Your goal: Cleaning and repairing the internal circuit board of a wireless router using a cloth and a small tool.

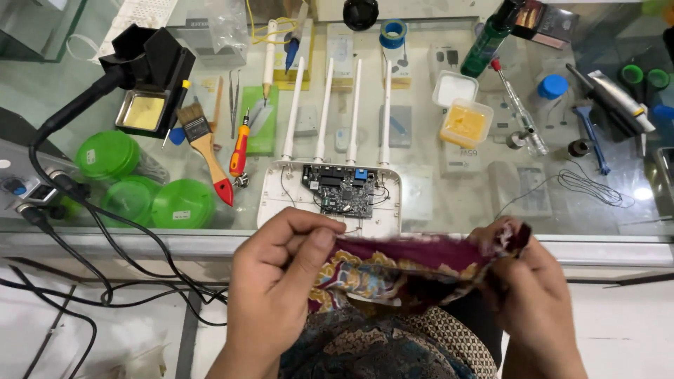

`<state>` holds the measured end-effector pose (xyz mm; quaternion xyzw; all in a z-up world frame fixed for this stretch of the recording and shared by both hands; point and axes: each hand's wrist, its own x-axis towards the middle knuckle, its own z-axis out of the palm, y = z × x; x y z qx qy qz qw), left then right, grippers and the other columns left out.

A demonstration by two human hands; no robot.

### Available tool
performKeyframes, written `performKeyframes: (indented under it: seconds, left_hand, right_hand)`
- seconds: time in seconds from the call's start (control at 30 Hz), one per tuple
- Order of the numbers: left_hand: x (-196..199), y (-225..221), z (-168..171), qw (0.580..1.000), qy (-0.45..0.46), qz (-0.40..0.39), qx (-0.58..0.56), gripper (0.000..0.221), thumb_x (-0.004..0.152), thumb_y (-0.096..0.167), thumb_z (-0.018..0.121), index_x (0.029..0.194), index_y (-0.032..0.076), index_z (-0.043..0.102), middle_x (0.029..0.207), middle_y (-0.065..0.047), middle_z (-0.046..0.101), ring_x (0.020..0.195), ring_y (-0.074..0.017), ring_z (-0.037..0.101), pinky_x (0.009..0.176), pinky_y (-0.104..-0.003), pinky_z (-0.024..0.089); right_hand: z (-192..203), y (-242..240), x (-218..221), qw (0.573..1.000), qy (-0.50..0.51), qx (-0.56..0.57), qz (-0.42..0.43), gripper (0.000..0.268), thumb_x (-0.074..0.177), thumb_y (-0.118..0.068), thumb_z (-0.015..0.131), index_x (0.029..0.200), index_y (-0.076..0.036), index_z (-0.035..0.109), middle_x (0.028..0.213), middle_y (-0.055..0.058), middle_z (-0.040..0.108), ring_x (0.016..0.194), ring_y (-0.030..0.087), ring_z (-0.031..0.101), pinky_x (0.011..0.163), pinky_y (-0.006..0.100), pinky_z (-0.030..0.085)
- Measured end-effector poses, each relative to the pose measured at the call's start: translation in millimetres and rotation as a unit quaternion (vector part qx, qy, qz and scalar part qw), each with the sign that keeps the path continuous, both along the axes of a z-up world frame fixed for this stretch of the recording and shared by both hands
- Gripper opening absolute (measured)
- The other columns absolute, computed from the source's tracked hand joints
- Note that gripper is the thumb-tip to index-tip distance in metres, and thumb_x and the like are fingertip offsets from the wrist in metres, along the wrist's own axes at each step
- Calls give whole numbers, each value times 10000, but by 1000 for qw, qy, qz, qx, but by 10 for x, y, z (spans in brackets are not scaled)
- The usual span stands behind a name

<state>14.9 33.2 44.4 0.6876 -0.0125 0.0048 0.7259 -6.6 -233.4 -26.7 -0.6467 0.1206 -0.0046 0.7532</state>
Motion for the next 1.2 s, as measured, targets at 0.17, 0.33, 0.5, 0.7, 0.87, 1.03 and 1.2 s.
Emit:
performKeyframes:
  seconds: [0.17,0.33,0.5,0.7,0.87,1.03,1.2]
  left_hand:
    - [30,-18,3,992,-15,27,119,166,982,168,631,1010,57,751,727,3,712,621,-60,575,561,-208,441]
    - [20,-147,132,990,-90,15,106,190,1006,168,584,1058,28,700,594,32,505,500,-55,391,439,-228,305]
    - [1,-324,156,956,-183,-75,219,176,1011,188,547,1136,87,620,710,-27,745,479,-111,638,369,-250,511]
    - [-91,-593,-79,903,-259,-139,314,315,967,300,599,1176,66,578,994,-101,752,862,-294,717,833,-442,465]
    - [-179,-493,-99,907,-205,-241,279,807,998,640,266,1356,-71,402,1219,-234,694,1122,-404,662,1021,-534,439]
    - [-200,-324,-327,967,-193,-16,168,214,972,168,595,1096,7,528,833,-75,720,643,-120,680,528,-226,556]
    - [-61,-309,-46,951,-180,-94,232,479,960,405,520,1272,52,609,1142,-103,618,1025,-228,583,821,-389,490]
  right_hand:
    - [14,-95,1,996,-20,81,34,310,765,39,661,1041,-42,545,884,144,661,759,273,649,686,347,497]
    - [158,-24,115,952,-191,-139,193,235,907,-118,608,714,-122,475,899,73,561,848,179,540,763,305,356]
    - [-324,88,55,957,-60,236,155,100,889,-34,588,969,-3,538,774,99,583,397,95,375,293,203,258]
    - [-547,342,-109,932,33,357,54,273,860,-32,502,1109,47,582,826,178,608,549,187,471,459,280,337]
    - [-573,362,-222,959,18,256,118,662,897,-583,688,1196,0,590,668,5,485,507,60,385,406,244,290]
    - [-308,314,-100,996,-62,19,54,220,949,-168,682,1103,-11,690,963,76,708,848,174,639,762,299,497]
    - [33,349,23,983,-106,-62,135,170,962,-141,636,1060,-19,703,938,61,727,844,154,658,750,290,518]
